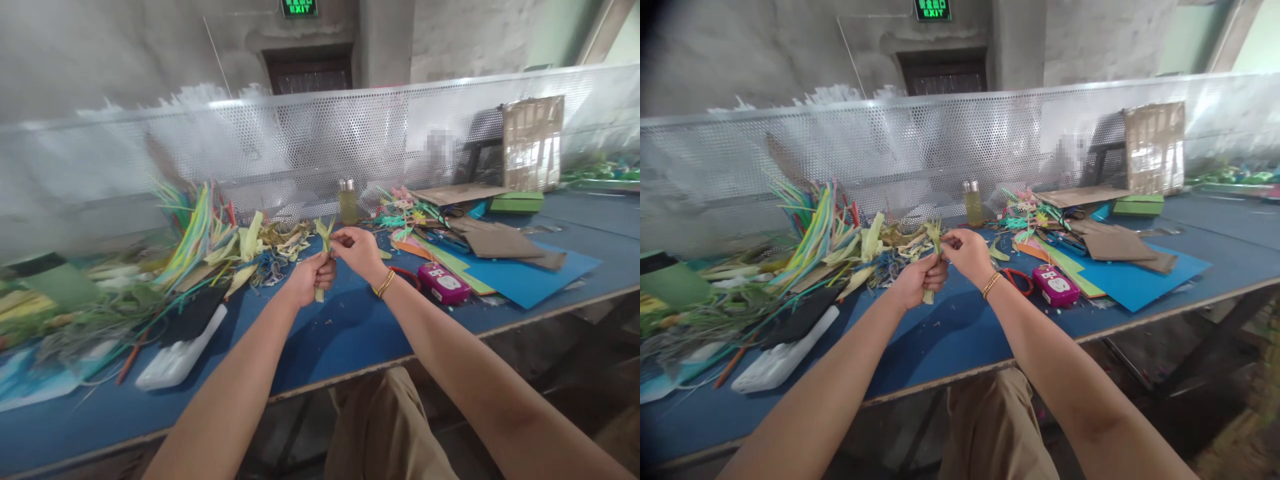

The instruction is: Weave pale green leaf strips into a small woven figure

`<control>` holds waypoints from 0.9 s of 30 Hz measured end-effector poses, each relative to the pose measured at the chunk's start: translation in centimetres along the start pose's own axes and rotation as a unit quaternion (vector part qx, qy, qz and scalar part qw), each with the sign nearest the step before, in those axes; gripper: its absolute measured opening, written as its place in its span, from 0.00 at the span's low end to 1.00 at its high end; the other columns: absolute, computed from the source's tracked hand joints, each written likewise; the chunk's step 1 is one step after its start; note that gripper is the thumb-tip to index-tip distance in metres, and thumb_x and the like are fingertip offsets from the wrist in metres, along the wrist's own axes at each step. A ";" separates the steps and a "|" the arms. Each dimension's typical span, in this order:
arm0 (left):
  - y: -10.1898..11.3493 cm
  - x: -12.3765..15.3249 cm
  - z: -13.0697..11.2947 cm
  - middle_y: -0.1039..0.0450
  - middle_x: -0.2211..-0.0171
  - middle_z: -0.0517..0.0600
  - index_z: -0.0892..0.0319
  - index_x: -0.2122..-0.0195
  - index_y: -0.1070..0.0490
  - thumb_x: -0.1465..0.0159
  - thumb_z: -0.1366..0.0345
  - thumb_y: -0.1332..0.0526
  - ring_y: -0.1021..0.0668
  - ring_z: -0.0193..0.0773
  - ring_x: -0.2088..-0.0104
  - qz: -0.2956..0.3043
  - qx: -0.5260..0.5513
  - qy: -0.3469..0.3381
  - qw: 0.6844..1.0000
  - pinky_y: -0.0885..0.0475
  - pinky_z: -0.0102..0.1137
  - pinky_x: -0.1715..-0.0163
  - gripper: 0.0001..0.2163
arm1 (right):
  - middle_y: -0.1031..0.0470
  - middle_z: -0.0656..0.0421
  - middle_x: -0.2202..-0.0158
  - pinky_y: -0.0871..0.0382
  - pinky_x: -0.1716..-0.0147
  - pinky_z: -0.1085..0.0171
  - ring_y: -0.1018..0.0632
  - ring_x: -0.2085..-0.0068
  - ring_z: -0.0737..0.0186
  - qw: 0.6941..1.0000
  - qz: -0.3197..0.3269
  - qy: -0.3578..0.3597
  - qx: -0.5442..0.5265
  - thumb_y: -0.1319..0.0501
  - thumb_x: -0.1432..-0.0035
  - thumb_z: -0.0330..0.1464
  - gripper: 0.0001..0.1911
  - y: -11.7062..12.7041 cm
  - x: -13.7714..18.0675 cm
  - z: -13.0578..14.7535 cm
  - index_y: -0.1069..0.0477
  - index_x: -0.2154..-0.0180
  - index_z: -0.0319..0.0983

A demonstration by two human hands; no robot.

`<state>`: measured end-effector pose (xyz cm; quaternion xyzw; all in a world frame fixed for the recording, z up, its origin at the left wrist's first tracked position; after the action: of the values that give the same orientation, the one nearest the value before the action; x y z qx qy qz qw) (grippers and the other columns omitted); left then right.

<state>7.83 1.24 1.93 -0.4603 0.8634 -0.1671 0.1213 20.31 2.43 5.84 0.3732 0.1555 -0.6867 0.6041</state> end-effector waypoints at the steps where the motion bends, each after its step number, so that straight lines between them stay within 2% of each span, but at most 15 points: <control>1: 0.0 0.0 0.0 0.54 0.82 0.38 0.59 0.71 0.40 0.37 0.60 0.38 0.50 0.25 0.85 0.001 0.002 -0.001 1.000 0.53 0.17 0.88 0.12 | 0.24 0.60 0.73 0.33 0.71 0.66 0.26 0.73 0.66 1.000 -0.001 0.004 0.008 0.37 0.48 0.32 0.06 0.1 0.0 0.0 0.25 0.66 0.39; 6: 0.1 -0.1 0.0 0.54 0.82 0.38 0.58 0.72 0.42 0.38 0.61 0.38 0.50 0.24 0.85 0.004 0.008 -0.003 1.000 0.54 0.17 0.87 0.13 | 0.27 0.61 0.73 0.34 0.70 0.67 0.28 0.72 0.67 0.996 -0.045 0.057 0.047 0.35 0.51 0.31 0.03 0.8 0.1 1.1 0.26 0.70 0.39; 9: 0.1 -0.1 -0.1 0.54 0.82 0.38 0.58 0.72 0.44 0.38 0.61 0.37 0.50 0.24 0.85 0.001 0.003 -0.009 1.000 0.53 0.17 0.87 0.14 | 0.27 0.61 0.74 0.36 0.70 0.66 0.29 0.72 0.67 0.996 -0.024 0.060 0.061 0.36 0.49 0.32 0.04 0.6 0.1 1.2 0.24 0.70 0.39; 13: -0.1 0.0 -0.2 0.54 0.81 0.38 0.58 0.73 0.45 0.38 0.60 0.37 0.50 0.24 0.84 -0.005 -0.014 -0.015 1.000 0.54 0.18 0.87 0.16 | 0.25 0.60 0.73 0.37 0.69 0.65 0.27 0.71 0.66 0.996 -0.007 0.029 0.090 0.37 0.47 0.32 0.06 0.3 0.2 0.7 0.21 0.68 0.39; 18: -0.2 0.0 -0.2 0.55 0.81 0.38 0.58 0.75 0.47 0.39 0.59 0.37 0.51 0.24 0.84 -0.006 -0.036 -0.021 0.999 0.54 0.18 0.86 0.18 | 0.25 0.60 0.73 0.38 0.71 0.65 0.28 0.72 0.66 0.994 0.003 -0.030 0.102 0.35 0.51 0.35 0.08 0.3 0.0 -0.1 0.20 0.68 0.39; 20: -0.2 0.0 -0.1 0.55 0.81 0.39 0.58 0.76 0.47 0.38 0.58 0.37 0.51 0.24 0.84 -0.004 -0.045 -0.019 0.999 0.54 0.18 0.86 0.18 | 0.26 0.60 0.74 0.39 0.71 0.65 0.30 0.73 0.66 0.995 0.012 -0.049 0.084 0.35 0.52 0.35 0.09 0.1 -0.1 -0.5 0.20 0.68 0.38; 27: -0.3 0.0 0.2 0.55 0.81 0.39 0.58 0.77 0.48 0.38 0.56 0.38 0.52 0.24 0.83 0.012 -0.068 -0.008 0.998 0.55 0.19 0.86 0.20 | 0.25 0.61 0.73 0.36 0.70 0.67 0.29 0.71 0.66 0.991 0.037 -0.102 -0.082 0.37 0.54 0.31 0.08 -1.0 0.0 -1.4 0.22 0.69 0.38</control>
<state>8.16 1.07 1.93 -0.4586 0.8772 -0.1023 0.0988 19.83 3.54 4.68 0.2558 0.1345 -0.6836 0.6702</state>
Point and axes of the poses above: each hand's wrist, its own x-axis away from the middle knuckle, its own y-axis out of the back of the hand, z = x × y, the point moved 5 cm from there along -x, towards the middle knuckle
